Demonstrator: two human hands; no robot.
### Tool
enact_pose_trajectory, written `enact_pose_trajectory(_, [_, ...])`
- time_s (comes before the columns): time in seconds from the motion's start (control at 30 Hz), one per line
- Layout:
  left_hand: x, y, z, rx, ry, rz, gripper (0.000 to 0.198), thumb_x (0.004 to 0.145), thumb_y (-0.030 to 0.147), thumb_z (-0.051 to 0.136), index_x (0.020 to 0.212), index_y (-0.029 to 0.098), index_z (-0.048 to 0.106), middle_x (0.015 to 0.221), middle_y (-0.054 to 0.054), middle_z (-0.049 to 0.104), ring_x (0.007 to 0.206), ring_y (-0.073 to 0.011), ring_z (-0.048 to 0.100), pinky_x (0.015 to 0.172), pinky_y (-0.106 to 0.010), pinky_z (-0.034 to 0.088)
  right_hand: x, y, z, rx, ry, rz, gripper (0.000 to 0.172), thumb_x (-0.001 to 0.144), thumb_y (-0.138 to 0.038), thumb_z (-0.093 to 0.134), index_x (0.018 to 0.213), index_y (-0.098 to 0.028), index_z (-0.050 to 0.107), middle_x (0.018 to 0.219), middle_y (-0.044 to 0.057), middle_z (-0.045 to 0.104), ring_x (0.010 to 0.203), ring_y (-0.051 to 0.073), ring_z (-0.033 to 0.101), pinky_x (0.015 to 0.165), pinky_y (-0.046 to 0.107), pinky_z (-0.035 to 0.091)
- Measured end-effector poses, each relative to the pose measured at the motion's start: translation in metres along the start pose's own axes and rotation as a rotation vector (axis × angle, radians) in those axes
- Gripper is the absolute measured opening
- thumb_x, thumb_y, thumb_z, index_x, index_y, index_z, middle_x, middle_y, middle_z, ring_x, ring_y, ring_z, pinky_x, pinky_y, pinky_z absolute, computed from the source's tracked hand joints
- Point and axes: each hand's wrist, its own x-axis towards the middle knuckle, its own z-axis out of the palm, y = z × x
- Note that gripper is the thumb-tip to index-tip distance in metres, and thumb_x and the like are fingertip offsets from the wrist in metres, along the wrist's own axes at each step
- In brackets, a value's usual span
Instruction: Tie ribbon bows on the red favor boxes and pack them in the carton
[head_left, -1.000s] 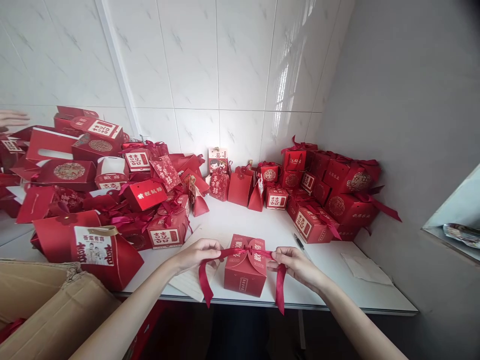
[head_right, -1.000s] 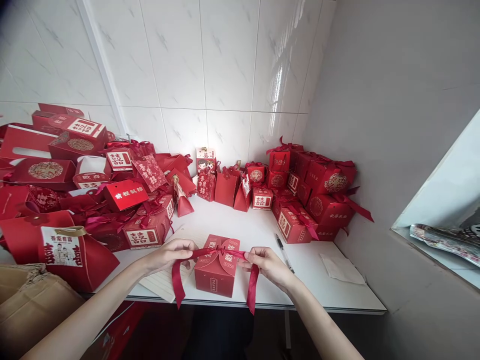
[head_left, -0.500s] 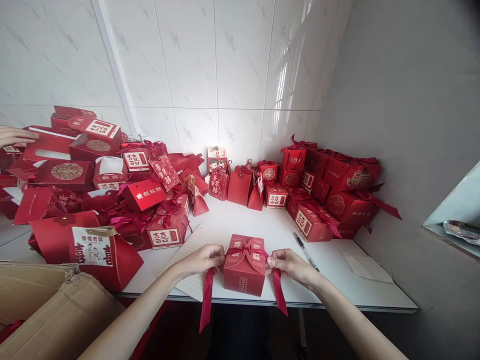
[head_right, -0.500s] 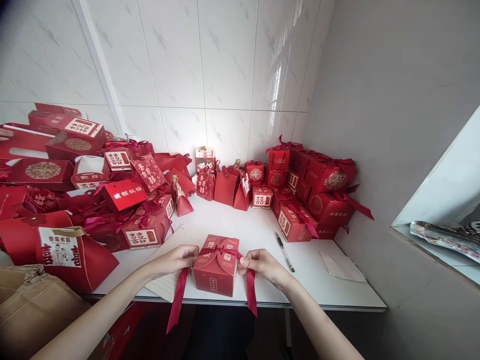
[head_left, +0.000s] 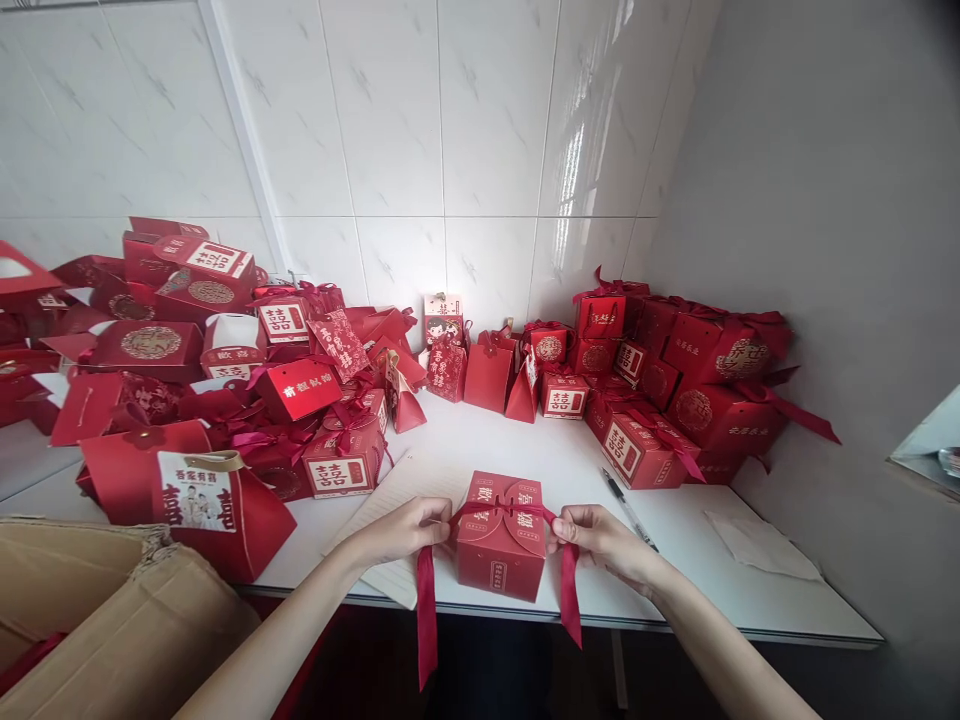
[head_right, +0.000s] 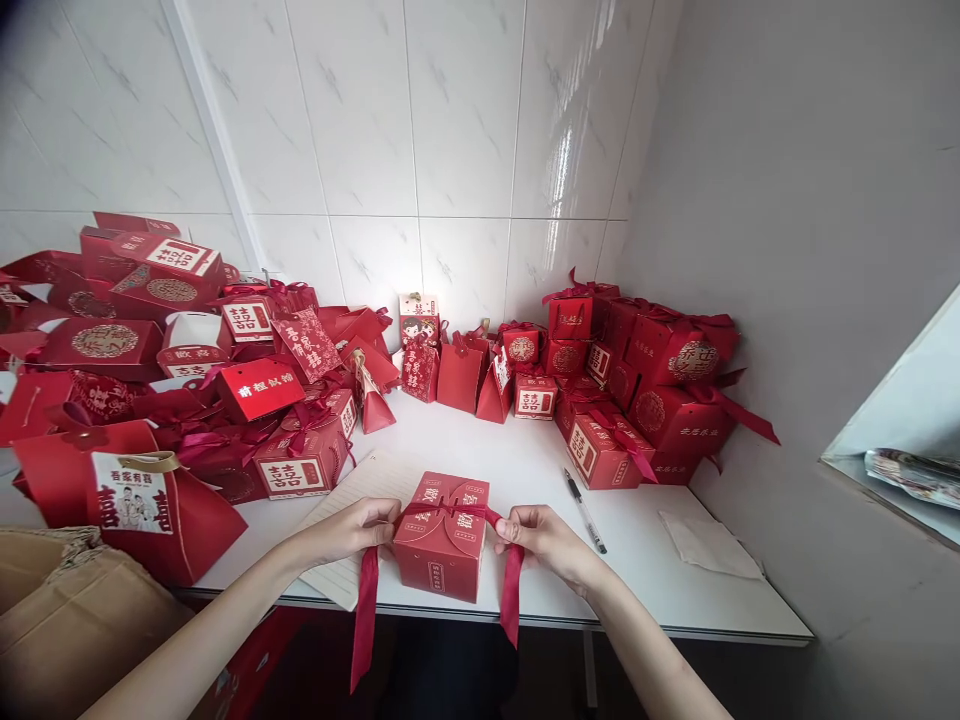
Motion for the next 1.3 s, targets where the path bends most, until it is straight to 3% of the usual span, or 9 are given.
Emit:
enact_pose_trajectory(0.23, [-0.004, -0.005, 0.001, 0.167, 0.072, 0.041, 0.048, 0.075, 0.064, 0.047, 0.066, 0.017, 0.038, 0.067, 0.003, 0.045, 0.065, -0.0120, 0.045, 0.060, -0.023, 0.034, -0.009, -0.012, -0.002, -0.245, 0.070, -0.096, 0.046, 0.067, -0.060, 0.065, 0.059, -0.017, 0.052, 0.061, 0.001, 0.058, 0.059, 0.014, 0.048, 0.060, 0.027, 0.034])
enact_pose_trajectory(0.5, [-0.022, 0.012, 0.015, -0.029, 0.049, -0.066, 0.040, 0.072, 0.052, 0.059, 0.063, 0.017, 0.042, 0.065, 0.003, 0.050, 0.066, -0.0136, 0.051, 0.064, -0.024, 0.038, -0.024, -0.029, 0.004, -0.078, -0.003, -0.135, 0.040, 0.072, -0.055, 0.065, 0.065, -0.017, 0.056, 0.052, -0.004, 0.046, 0.057, 0.013, 0.049, 0.071, 0.030, 0.042])
enact_pose_trajectory(0.6, [-0.025, 0.017, 0.013, -0.154, 0.034, -0.063, 0.034, 0.072, 0.046, 0.060, 0.065, 0.016, 0.046, 0.067, -0.001, 0.058, 0.062, -0.0135, 0.054, 0.061, -0.025, 0.040, -0.027, -0.041, 0.010, -0.030, 0.043, -0.182, 0.035, 0.074, -0.051, 0.065, 0.070, -0.017, 0.060, 0.061, 0.000, 0.056, 0.065, 0.016, 0.055, 0.068, 0.029, 0.043])
enact_pose_trajectory(0.7, [-0.024, 0.027, 0.008, -0.227, 0.072, -0.024, 0.029, 0.074, 0.041, 0.058, 0.067, 0.014, 0.050, 0.057, 0.000, 0.054, 0.050, -0.0087, 0.046, 0.047, -0.021, 0.031, -0.025, -0.054, 0.022, 0.010, 0.051, -0.222, 0.035, 0.073, -0.051, 0.066, 0.075, -0.016, 0.064, 0.078, 0.005, 0.062, 0.074, 0.020, 0.060, 0.059, 0.027, 0.043])
enact_pose_trajectory(0.8, [-0.023, 0.045, 0.006, -0.218, 0.073, -0.033, 0.025, 0.074, 0.037, 0.057, 0.067, 0.014, 0.050, 0.051, 0.002, 0.049, 0.044, -0.0061, 0.039, 0.042, -0.019, 0.020, -0.019, -0.068, 0.038, -0.021, 0.023, -0.296, 0.033, 0.073, -0.049, 0.067, 0.075, -0.016, 0.067, 0.093, 0.008, 0.065, 0.090, 0.024, 0.059, 0.073, 0.030, 0.046])
enact_pose_trajectory(0.9, [-0.023, 0.069, 0.006, -0.133, 0.031, -0.054, 0.022, 0.075, 0.036, 0.055, 0.073, 0.015, 0.051, 0.061, 0.002, 0.053, 0.041, -0.0045, 0.039, 0.041, -0.020, 0.019, -0.012, -0.075, 0.051, -0.089, 0.025, -0.336, 0.033, 0.072, -0.050, 0.067, 0.074, -0.018, 0.070, 0.091, 0.006, 0.067, 0.091, 0.024, 0.057, 0.081, 0.032, 0.044])
enact_pose_trajectory(1.03, [-0.023, 0.094, 0.011, 0.113, 0.088, -0.047, 0.022, 0.076, 0.038, 0.055, 0.077, 0.016, 0.056, 0.064, 0.003, 0.052, 0.050, -0.0064, 0.041, 0.046, -0.020, 0.029, -0.002, -0.072, 0.059, -0.174, 0.045, -0.367, 0.037, 0.074, -0.054, 0.061, 0.081, -0.018, 0.071, 0.075, 0.003, 0.066, 0.072, 0.018, 0.057, 0.068, 0.029, 0.045])
enact_pose_trajectory(1.13, [-0.022, 0.101, 0.013, 0.349, 0.139, 0.008, 0.023, 0.075, 0.039, 0.056, 0.074, 0.016, 0.060, 0.069, 0.001, 0.058, 0.064, -0.0117, 0.049, 0.058, -0.022, 0.037, 0.003, -0.065, 0.062, -0.229, 0.089, -0.399, 0.039, 0.076, -0.054, 0.059, 0.082, -0.017, 0.071, 0.073, 0.002, 0.064, 0.066, 0.016, 0.055, 0.062, 0.027, 0.043])
enact_pose_trajectory(1.3, [-0.019, 0.106, 0.013, 0.621, 0.227, 0.077, 0.020, 0.078, 0.036, 0.053, 0.074, 0.019, 0.062, 0.076, 0.000, 0.064, 0.077, -0.0173, 0.054, 0.068, -0.026, 0.037, 0.004, -0.064, 0.064, -0.317, 0.101, -0.490, 0.032, 0.081, -0.046, 0.054, 0.086, -0.020, 0.071, 0.083, 0.004, 0.064, 0.078, 0.019, 0.057, 0.073, 0.030, 0.044])
